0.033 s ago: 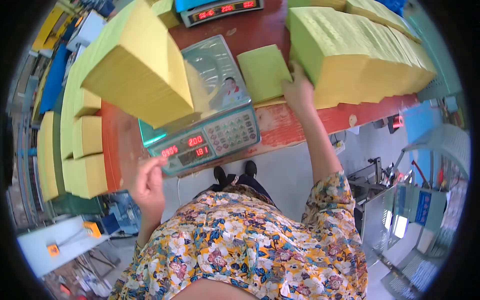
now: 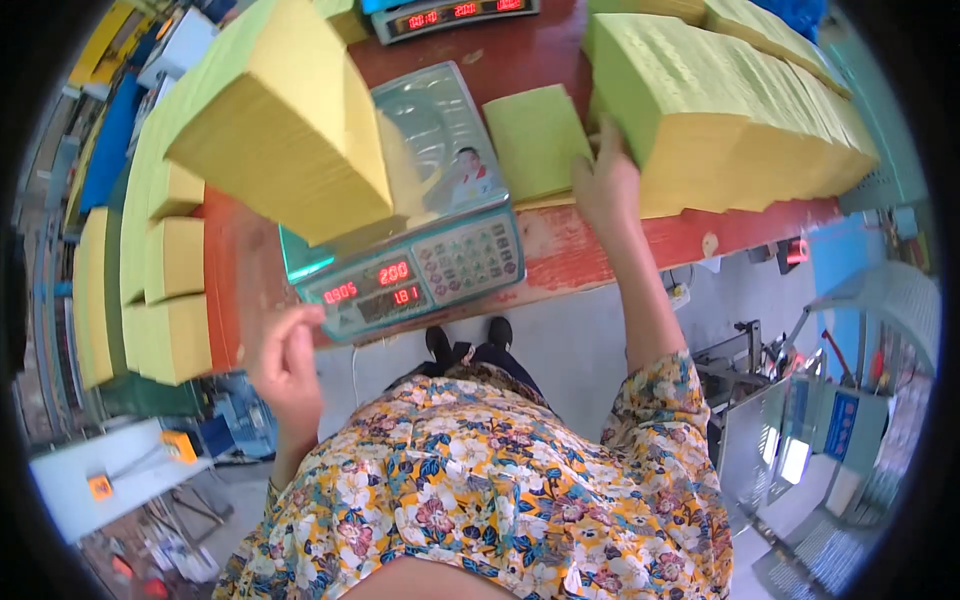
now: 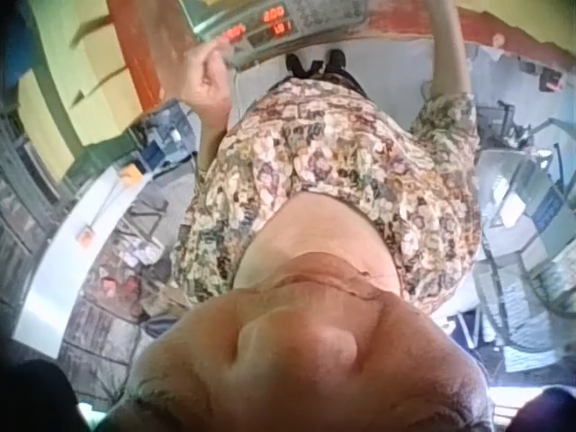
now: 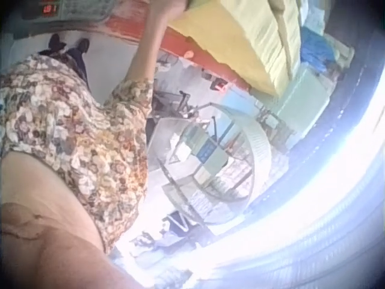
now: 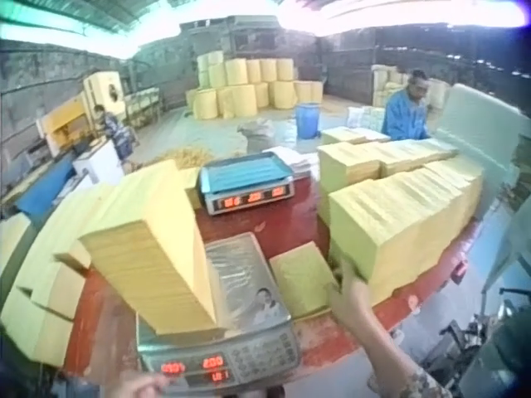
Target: Weighing, counting, labeling, and banding stacks of yellow paper goods.
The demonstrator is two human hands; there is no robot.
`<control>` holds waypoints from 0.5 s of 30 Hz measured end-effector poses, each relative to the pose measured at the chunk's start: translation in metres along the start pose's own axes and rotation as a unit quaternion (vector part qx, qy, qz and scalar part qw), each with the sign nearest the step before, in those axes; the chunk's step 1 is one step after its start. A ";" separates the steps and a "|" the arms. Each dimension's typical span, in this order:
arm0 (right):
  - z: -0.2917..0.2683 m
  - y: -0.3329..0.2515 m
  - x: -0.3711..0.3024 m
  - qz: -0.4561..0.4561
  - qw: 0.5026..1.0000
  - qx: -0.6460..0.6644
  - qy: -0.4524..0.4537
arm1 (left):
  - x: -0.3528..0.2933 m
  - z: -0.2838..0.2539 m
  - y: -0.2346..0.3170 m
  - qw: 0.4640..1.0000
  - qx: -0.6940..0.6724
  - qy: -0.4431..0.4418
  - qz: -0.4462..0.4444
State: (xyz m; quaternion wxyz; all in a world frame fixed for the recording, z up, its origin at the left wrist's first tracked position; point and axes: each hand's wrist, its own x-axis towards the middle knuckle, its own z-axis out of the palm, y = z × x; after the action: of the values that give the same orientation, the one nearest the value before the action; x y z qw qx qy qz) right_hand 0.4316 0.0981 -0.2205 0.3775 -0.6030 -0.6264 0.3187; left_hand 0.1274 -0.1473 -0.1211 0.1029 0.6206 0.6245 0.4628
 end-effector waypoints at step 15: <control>0.045 -0.142 -0.094 -0.260 0.952 0.151 -0.056 | 0.022 -0.034 0.000 0.973 -0.079 0.214 0.024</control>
State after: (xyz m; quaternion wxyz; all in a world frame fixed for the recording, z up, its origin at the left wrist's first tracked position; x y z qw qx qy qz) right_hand 0.3188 -0.0033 -0.1310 0.4984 -0.3360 -0.7261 0.3339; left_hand 0.0985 -0.1433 -0.0921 0.0041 0.5116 0.5786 0.6352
